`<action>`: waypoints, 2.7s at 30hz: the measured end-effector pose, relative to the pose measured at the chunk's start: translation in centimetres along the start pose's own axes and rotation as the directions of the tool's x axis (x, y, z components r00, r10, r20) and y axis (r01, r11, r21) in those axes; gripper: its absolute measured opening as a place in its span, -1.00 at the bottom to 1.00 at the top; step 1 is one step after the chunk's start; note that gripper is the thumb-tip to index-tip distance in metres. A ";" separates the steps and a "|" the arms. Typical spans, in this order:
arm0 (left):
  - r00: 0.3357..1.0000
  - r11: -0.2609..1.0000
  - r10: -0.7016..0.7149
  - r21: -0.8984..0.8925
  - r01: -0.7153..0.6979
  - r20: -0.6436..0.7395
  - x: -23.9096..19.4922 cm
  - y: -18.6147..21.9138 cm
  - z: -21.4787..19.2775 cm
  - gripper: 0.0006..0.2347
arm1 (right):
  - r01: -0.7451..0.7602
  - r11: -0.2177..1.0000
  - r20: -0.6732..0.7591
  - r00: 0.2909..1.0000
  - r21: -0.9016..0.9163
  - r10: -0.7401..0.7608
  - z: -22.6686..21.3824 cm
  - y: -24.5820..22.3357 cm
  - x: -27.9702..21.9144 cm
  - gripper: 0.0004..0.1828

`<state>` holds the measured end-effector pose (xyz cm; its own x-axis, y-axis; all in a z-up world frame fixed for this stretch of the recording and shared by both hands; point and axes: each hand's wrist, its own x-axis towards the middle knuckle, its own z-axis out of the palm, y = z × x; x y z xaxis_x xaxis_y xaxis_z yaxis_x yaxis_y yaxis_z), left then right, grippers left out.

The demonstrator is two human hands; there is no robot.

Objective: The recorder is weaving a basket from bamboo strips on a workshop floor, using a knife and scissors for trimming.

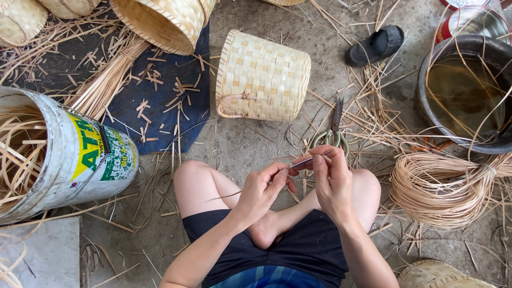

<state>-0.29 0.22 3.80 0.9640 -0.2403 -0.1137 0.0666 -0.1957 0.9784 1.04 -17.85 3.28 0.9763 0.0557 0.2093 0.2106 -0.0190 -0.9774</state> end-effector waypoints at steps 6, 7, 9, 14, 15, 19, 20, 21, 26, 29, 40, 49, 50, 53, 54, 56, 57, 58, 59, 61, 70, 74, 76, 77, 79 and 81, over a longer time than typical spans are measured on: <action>0.999 0.999 -0.020 -0.029 0.022 0.044 0.3 0.8 -0.4 -0.77 | -0.115 0.992 0.086 0.990 0.051 0.110 -0.2 0.4 0.5 -0.82; 0.999 0.999 -0.021 -0.026 0.022 0.047 0.3 0.2 -0.4 -0.77 | -0.115 0.992 0.083 0.990 0.053 0.110 -0.5 1.0 0.4 -0.82; 0.996 0.982 0.046 -0.187 -0.032 0.072 0.4 -1.0 -0.4 -0.81 | -0.133 0.976 0.071 0.990 0.170 0.123 -1.4 2.1 0.3 -0.83; 0.996 0.989 0.091 -0.122 -0.087 0.024 0.4 -1.2 -0.2 -0.85 | -0.201 0.948 0.108 0.978 0.245 0.179 -1.1 0.7 0.6 -0.85; 0.995 0.992 0.102 -0.073 -0.101 0.006 0.4 -0.9 -0.2 -0.85 | -0.215 0.954 0.103 0.975 0.208 0.197 -1.2 0.9 0.5 -0.84; 0.997 0.995 0.077 -0.056 -0.078 -0.020 0.2 -0.8 0.3 -0.86 | -0.223 0.952 0.124 0.972 0.208 0.201 -1.3 0.9 0.4 -0.84; 0.997 0.996 0.071 -0.058 -0.074 -0.041 0.3 -0.9 0.4 -0.86 | -0.209 0.956 0.119 0.975 0.206 0.188 -1.3 1.2 0.4 -0.84; 0.996 0.996 0.066 -0.060 -0.069 -0.062 0.4 -1.0 0.5 -0.86 | -0.195 0.960 0.115 0.978 0.203 0.174 -1.3 1.4 0.4 -0.85; 0.988 0.989 0.122 -0.077 -0.130 -0.095 1.2 -1.6 1.1 -0.87 | -0.162 0.946 0.074 0.986 0.281 0.146 -1.3 2.9 0.2 -0.84; 0.990 0.986 0.116 -0.109 -0.125 -0.085 1.9 -2.0 1.8 -0.88 | -0.153 0.955 0.039 0.988 0.256 0.148 -1.8 2.9 0.4 -0.86; 0.995 0.998 -0.030 -0.056 0.035 0.099 1.8 -1.0 -2.5 -0.83 | -0.021 0.966 -0.166 0.984 0.257 0.065 -7.3 5.4 2.9 -0.82; 0.985 0.994 -0.114 0.007 0.114 0.129 1.0 -1.8 -5.4 -0.83 | 0.040 0.921 -0.388 0.913 0.386 0.123 -10.7 7.4 7.1 -0.67; 0.984 0.991 -0.134 0.004 0.135 0.115 1.1 -2.1 -5.7 -0.83 | 0.032 0.917 -0.377 0.917 0.397 0.131 -10.5 7.3 7.3 -0.67; 0.980 0.986 -0.164 -0.001 0.165 0.113 1.1 -2.7 -6.4 -0.83 | 0.031 0.914 -0.386 0.912 0.404 0.140 -10.7 7.0 7.5 -0.68; 0.979 0.984 -0.175 -0.008 0.176 0.105 1.0 -2.9 -6.7 -0.83 | 0.032 0.914 -0.388 0.911 0.405 0.140 -10.7 7.0 7.6 -0.68; 0.976 0.981 -0.192 0.017 0.191 0.104 0.9 -2.2 -7.0 -0.82 | 0.032 0.922 -0.419 0.896 0.386 0.144 -11.5 6.8 7.7 -0.69; 0.974 0.978 -0.205 0.041 0.202 0.093 0.8 -1.8 -7.2 -0.82 | 0.032 0.929 -0.442 0.885 0.368 0.145 -11.8 6.7 7.7 -0.69; 0.973 0.978 -0.210 0.040 0.207 0.093 0.7 -1.7 -7.4 -0.82 | 0.028 0.929 -0.442 0.885 0.370 0.149 -12.4 6.6 7.7 -0.69; 0.973 0.976 -0.213 0.061 0.208 0.084 0.6 -1.6 -7.6 -0.82 | 0.055 0.935 -0.470 0.874 0.350 0.124 -12.9 6.5 7.7 -0.70; 0.974 0.975 -0.213 0.081 0.207 0.072 0.5 -1.5 -8.0 -0.82 | 0.085 0.940 -0.494 0.864 0.331 0.096 -13.8 6.2 7.9 -0.70; 0.977 0.983 -0.179 0.061 0.173 0.118 0.9 -2.0 -7.7 -0.80 | 0.229 0.946 -0.632 0.775 0.228 -0.036 -17.2 7.8 8.0 -0.79; 0.966 0.982 -0.169 -0.044 0.181 0.194 1.4 -2.3 -7.7 -0.77 | 0.200 0.968 -0.567 0.784 -0.153 -0.252 -17.2 7.6 8.5 -0.77; 0.961 0.979 -0.161 -0.088 0.185 0.224 1.6 -2.3 -7.8 -0.76 | 0.217 0.937 -0.498 0.801 -0.275 -0.332 -17.5 8.3 8.5 -0.73; 0.958 0.978 -0.148 -0.109 0.179 0.247 1.6 -2.2 -7.8 -0.75 | 0.199 0.937 -0.500 0.803 -0.288 -0.324 -17.7 8.5 8.6 -0.76; 0.954 0.976 -0.136 -0.130 0.176 0.268 1.6 -2.2 -7.8 -0.74 | 0.179 0.938 -0.501 0.807 -0.297 -0.313 -18.1 9.4 8.5 -0.80; 0.950 0.975 -0.110 -0.156 0.161 0.293 1.7 -2.2 -7.8 -0.73 | 0.180 0.929 -0.489 0.809 -0.323 -0.327 -18.7 10.4 8.4 -0.79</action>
<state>3.17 7.62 2.84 0.8328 -0.4854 -0.2663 0.2604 -0.0811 0.9621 12.34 -36.28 -4.56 0.7454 -0.4368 0.5035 0.3879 -0.3300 -0.8606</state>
